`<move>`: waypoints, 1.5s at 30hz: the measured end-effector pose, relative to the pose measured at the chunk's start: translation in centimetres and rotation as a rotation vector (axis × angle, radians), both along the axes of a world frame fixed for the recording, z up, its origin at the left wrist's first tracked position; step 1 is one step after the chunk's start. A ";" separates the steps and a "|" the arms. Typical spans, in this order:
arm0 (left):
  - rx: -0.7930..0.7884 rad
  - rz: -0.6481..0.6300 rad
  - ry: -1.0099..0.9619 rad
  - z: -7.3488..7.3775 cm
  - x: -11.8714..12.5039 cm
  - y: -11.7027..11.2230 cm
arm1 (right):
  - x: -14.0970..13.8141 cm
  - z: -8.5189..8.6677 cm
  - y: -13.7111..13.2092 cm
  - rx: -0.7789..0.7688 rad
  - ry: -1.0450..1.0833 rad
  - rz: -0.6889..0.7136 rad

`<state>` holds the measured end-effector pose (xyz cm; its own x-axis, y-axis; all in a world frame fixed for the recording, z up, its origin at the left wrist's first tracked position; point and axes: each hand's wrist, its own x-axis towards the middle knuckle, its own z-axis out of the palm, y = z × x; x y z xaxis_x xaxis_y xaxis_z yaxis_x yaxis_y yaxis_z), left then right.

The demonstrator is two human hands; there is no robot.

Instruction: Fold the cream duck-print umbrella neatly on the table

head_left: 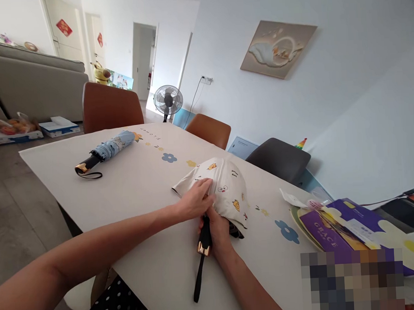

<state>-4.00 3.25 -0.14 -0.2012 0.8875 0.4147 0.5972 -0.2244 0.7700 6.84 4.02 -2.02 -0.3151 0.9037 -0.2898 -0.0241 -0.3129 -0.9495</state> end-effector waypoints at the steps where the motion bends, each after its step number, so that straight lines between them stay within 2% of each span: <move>1: -0.040 -0.019 -0.037 0.1 0.5 0.4 | 0.0 0.0 0.0 0.003 -0.020 0.002; 6: -0.254 0.000 -0.444 1.0 1.0 2.8 | 0.0 -0.1 -0.1 -0.028 -0.031 0.027; 12: -0.241 -0.186 -0.977 1.0 0.1 3.6 | 0.3 0.2 -0.4 -0.015 -0.021 0.173; 14: -0.254 -0.196 -1.123 0.9 -0.3 3.5 | 0.4 0.1 -0.5 -0.006 -0.028 0.233; 16: -0.222 -0.151 -1.216 0.9 -0.5 3.4 | 0.3 0.0 -0.4 0.005 -0.033 0.266; 21: -0.114 -0.032 -1.238 1.6 -0.9 3.2 | -0.1 0.2 -0.1 0.052 0.084 0.250; 24: -0.128 -0.033 -1.244 2.1 -1.0 3.1 | 0.0 0.5 -0.1 0.059 0.147 0.239; 27: -0.195 -0.106 -1.284 2.0 -1.3 3.0 | 0.3 0.6 -0.2 0.017 0.204 0.283; 30: -0.388 -0.258 -1.340 1.1 -1.4 3.2 | 0.4 0.3 -0.6 -0.082 0.175 0.376; 32: -0.452 -0.312 -1.332 0.4 -1.4 3.4 | 0.3 0.2 -0.9 -0.095 0.124 0.349; 36: -0.345 -0.144 -1.183 -0.5 -1.4 4.0 | -0.6 0.4 -1.4 -0.095 0.021 0.157; 38: -0.405 -0.095 -1.135 -0.7 -1.5 4.1 | -1.1 0.4 -1.5 -0.097 -0.029 0.098; 41: -0.484 -0.112 -1.154 -0.9 -1.8 4.3 | -1.5 0.5 -1.5 -0.080 -0.078 0.118; 45: -0.434 -0.106 -1.199 -1.1 -2.2 4.4 | -1.5 1.1 -1.6 -0.121 -0.006 0.152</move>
